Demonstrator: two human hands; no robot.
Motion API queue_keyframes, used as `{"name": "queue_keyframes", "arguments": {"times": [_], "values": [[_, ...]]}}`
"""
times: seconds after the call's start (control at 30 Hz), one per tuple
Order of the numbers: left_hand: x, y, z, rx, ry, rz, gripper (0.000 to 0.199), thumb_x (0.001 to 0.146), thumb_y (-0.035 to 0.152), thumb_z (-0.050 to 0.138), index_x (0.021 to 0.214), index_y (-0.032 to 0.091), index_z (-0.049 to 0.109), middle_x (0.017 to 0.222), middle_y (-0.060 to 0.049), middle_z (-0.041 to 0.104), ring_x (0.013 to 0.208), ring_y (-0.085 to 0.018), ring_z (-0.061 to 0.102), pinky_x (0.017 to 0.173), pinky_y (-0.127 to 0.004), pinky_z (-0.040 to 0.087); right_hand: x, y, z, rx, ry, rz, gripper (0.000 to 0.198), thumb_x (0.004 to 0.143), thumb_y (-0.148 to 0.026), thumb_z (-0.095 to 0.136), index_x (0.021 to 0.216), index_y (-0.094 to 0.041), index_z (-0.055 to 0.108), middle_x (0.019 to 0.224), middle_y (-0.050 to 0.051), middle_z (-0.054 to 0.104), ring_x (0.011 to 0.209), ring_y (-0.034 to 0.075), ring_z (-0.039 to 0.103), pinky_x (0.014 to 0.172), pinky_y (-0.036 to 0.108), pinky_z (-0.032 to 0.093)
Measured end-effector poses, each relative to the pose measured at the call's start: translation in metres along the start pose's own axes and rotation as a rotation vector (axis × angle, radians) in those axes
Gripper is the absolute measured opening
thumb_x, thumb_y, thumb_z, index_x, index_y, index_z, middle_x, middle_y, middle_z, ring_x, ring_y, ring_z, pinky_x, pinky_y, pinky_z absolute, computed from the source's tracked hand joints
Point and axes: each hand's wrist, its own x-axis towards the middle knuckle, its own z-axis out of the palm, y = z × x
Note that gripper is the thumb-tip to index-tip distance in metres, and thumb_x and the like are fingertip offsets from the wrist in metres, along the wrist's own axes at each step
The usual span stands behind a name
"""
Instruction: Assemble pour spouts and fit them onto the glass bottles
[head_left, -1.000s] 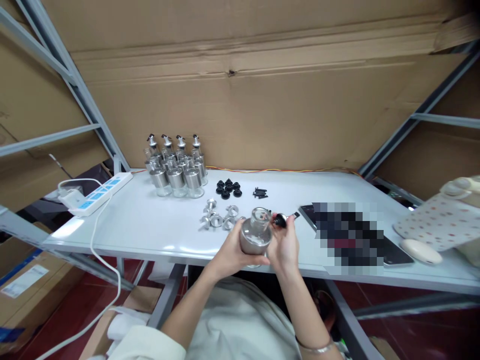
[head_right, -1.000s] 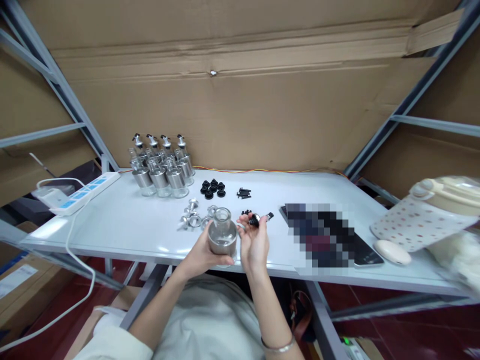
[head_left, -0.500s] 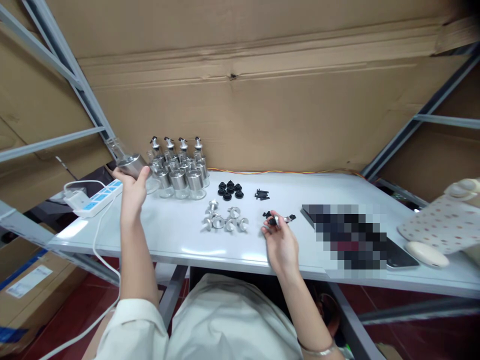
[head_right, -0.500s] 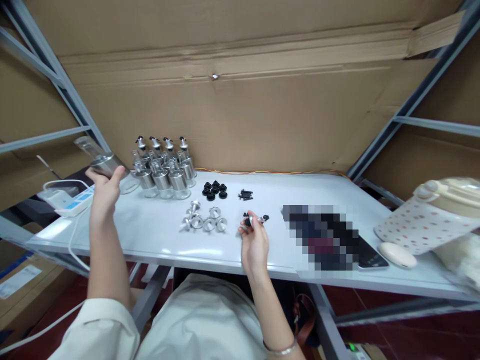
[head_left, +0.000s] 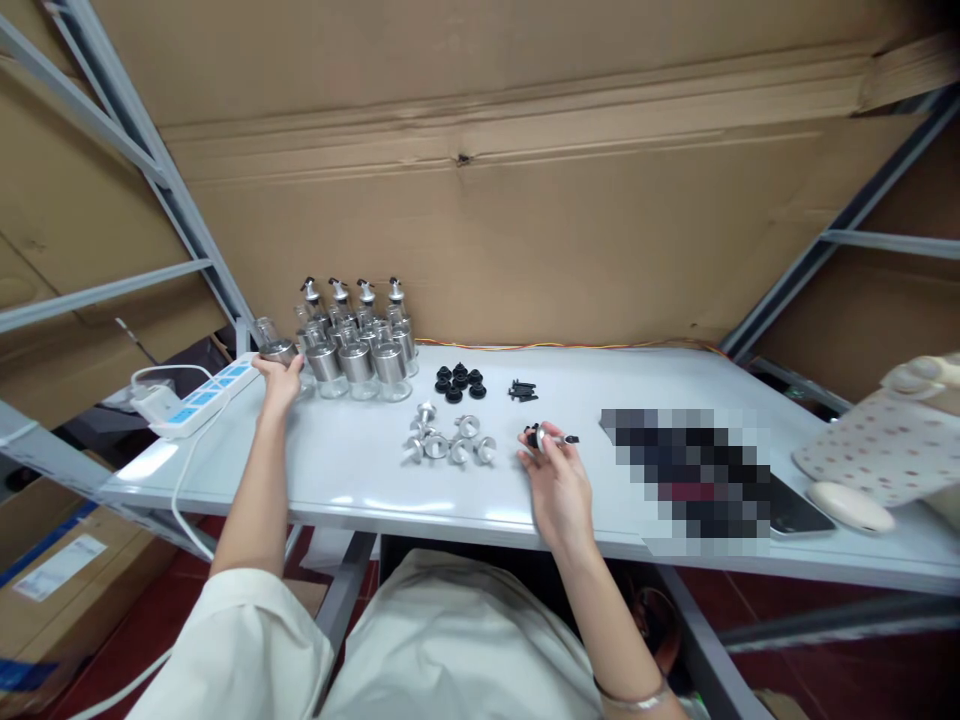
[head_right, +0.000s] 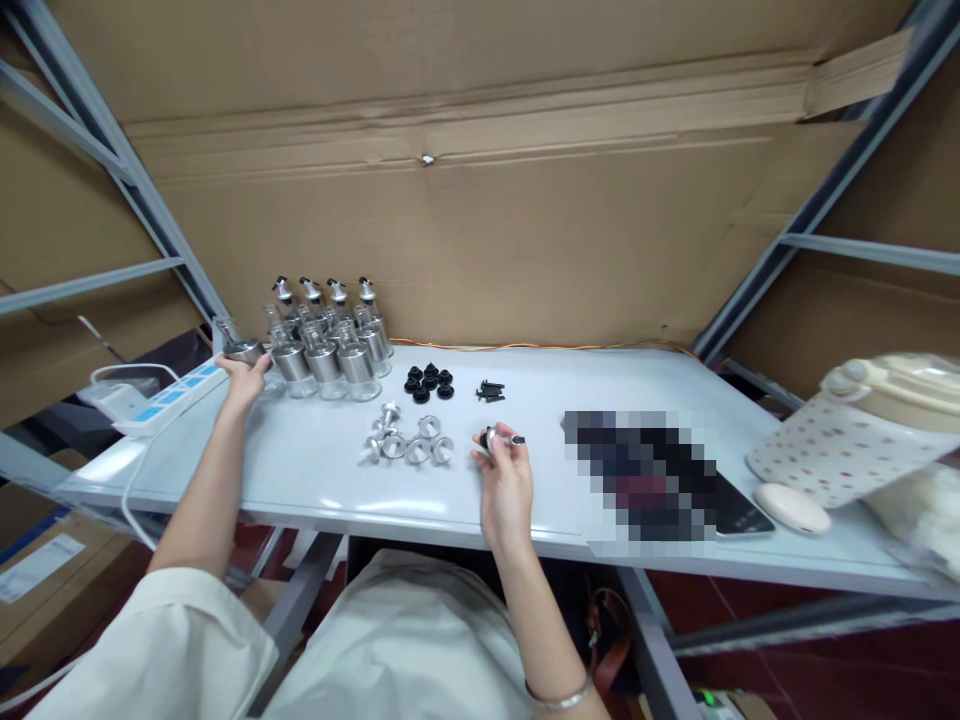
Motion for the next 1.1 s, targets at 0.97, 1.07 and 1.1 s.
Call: {"name": "queue_keyframes", "arguments": {"times": [0.97, 1.07, 1.1], "values": [[-0.298, 0.096, 0.051, -0.371, -0.681, 0.548, 0.046, 0.073, 0.015, 0.065, 0.114, 0.022, 0.045, 0.111, -0.010, 0.052, 0.100, -0.021, 0.054, 0.074, -0.031, 0.049, -0.011, -0.001, 0.001, -0.338, -0.299, -0.045, 0.028, 0.067, -0.034, 0.074, 0.089, -0.020, 0.066, 0.073, -0.001, 0.065, 0.071, 0.015, 0.059, 0.073, 0.027, 0.043], [-0.304, 0.093, 0.060, -0.253, -0.703, 0.591, 0.042, 0.076, 0.012, 0.061, 0.115, 0.022, 0.046, 0.116, -0.011, 0.049, 0.103, -0.021, 0.050, 0.078, -0.034, 0.047, -0.012, -0.002, 0.001, -0.365, -0.312, -0.058, 0.026, 0.067, -0.035, 0.075, 0.087, -0.020, 0.068, 0.072, -0.001, 0.064, 0.067, 0.014, 0.056, 0.067, 0.025, 0.043], [-0.303, 0.092, 0.060, -0.241, -0.691, 0.575, 0.038, 0.078, 0.011, 0.058, 0.113, 0.022, 0.047, 0.115, -0.010, 0.049, 0.102, -0.021, 0.051, 0.078, -0.034, 0.046, -0.012, -0.002, 0.001, -0.370, -0.319, -0.055, 0.025, 0.066, -0.035, 0.075, 0.085, -0.020, 0.069, 0.072, -0.001, 0.064, 0.066, 0.014, 0.055, 0.066, 0.024, 0.043]]}}
